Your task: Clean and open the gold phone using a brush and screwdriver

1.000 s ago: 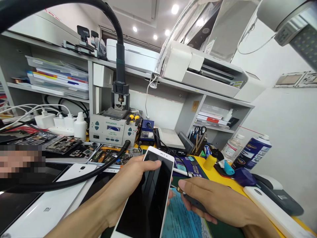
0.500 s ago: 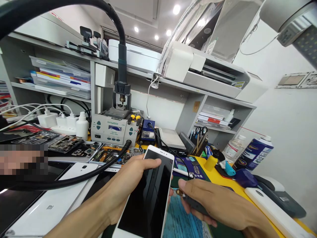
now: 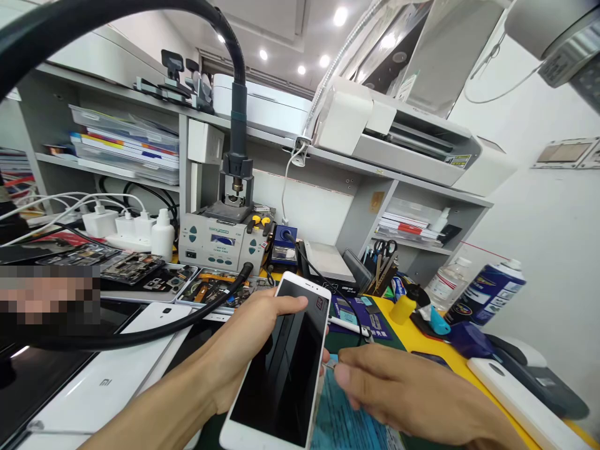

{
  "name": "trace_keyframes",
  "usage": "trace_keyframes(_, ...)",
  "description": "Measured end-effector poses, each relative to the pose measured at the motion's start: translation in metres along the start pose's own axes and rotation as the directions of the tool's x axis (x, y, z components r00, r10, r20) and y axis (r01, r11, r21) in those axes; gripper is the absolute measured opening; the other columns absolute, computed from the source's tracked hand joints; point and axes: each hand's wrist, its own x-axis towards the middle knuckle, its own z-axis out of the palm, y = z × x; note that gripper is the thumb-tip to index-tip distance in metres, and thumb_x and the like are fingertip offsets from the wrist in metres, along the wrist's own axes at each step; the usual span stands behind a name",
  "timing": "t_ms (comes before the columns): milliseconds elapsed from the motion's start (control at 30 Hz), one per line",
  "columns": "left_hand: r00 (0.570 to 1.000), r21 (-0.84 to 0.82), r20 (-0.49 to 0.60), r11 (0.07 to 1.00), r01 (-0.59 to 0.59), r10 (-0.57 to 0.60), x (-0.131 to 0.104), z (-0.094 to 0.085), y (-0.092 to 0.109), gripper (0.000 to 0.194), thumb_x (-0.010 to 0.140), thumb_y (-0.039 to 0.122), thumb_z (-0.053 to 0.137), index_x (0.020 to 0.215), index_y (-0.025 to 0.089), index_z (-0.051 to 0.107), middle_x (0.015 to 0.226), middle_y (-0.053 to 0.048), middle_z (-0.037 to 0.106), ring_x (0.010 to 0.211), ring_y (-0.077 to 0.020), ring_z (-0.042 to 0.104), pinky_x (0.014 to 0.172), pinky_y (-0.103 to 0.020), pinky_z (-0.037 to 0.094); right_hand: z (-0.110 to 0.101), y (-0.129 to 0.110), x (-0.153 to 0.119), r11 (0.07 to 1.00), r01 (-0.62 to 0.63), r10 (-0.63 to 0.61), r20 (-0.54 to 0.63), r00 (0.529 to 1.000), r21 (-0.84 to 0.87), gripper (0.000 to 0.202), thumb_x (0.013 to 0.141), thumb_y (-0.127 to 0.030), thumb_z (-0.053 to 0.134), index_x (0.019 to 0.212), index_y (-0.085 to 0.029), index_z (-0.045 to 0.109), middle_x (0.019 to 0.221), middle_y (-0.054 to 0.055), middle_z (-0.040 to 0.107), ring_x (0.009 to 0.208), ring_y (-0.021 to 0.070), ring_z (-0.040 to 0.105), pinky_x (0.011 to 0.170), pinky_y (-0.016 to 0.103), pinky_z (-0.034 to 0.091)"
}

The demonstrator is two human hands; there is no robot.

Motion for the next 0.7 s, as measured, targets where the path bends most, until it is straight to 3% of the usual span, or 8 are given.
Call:
trace_keyframes(100, 1.000, -0.021, 0.014, 1.000, 0.003, -0.002, 0.002, -0.002, 0.001, 0.018, 0.086, 0.025, 0.064, 0.096, 0.013, 0.071, 0.072, -0.014, 0.075, 0.068, -0.0311, 0.075, 0.068, -0.042, 0.061, -0.003, -0.008, -0.001, 0.993, -0.061, 0.053, 0.080, 0.995, 0.105, 0.065, 0.099, -0.069, 0.022, 0.080, -0.020, 0.061, 0.067, -0.002, 0.052, 0.059, 0.0134, 0.051, 0.070, 0.026, 0.048)
trace_keyframes(233, 0.999, 0.004, 0.051, 1.000, -0.002, 0.002, 0.005, -0.006, 0.001, 0.018, 0.085, 0.026, 0.066, 0.094, 0.012, 0.072, 0.069, -0.013, 0.074, 0.069, -0.0318, 0.075, 0.064, -0.039, 0.060, -0.004, -0.009, 0.000, 0.997, -0.058, 0.055, 0.063, 0.996, 0.043, 0.059, 0.101, -0.064, 0.025, 0.081, -0.022, 0.060, 0.069, -0.001, 0.055, 0.056, 0.0128, 0.052, 0.067, 0.024, 0.050)
trace_keyframes(367, 0.998, 0.020, 0.063, 1.000, 0.005, -0.006, 0.006, -0.008, 0.000, 0.020, 0.084, 0.028, 0.066, 0.092, 0.011, 0.072, 0.067, -0.014, 0.074, 0.068, -0.0322, 0.075, 0.060, -0.037, 0.058, 0.001, -0.002, 0.001, 0.999, -0.022, 0.023, 0.075, 0.997, -0.023, 0.056, 0.102, -0.061, 0.026, 0.086, -0.022, 0.062, 0.075, 0.000, 0.059, 0.066, 0.0149, 0.057, 0.065, 0.024, 0.048)
trace_keyframes(567, 0.992, -0.060, -0.043, 0.992, 0.112, -0.115, 0.003, -0.006, -0.001, 0.021, 0.080, 0.036, 0.068, 0.078, 0.015, 0.064, 0.071, -0.016, 0.075, 0.058, -0.0280, 0.071, 0.057, -0.036, 0.057, 0.009, 0.007, 0.005, 0.990, 0.058, -0.061, -0.015, 0.998, -0.130, 0.044, 0.096, -0.061, 0.045, 0.096, -0.024, 0.067, 0.084, 0.000, 0.064, 0.074, 0.0171, 0.056, 0.064, 0.025, 0.042)
trace_keyframes(700, 0.980, -0.089, -0.009, 0.976, 0.198, -0.199, 0.002, -0.006, 0.000, 0.026, 0.083, 0.039, 0.064, 0.074, 0.016, 0.061, 0.074, -0.019, 0.074, 0.056, -0.0255, 0.069, 0.055, -0.034, 0.056, 0.005, 0.000, 0.003, 0.999, -0.034, 0.032, 0.091, 0.995, 0.021, 0.060, 0.096, -0.071, 0.032, 0.087, -0.021, 0.064, 0.072, -0.002, 0.055, 0.065, 0.0144, 0.053, 0.064, 0.024, 0.043)
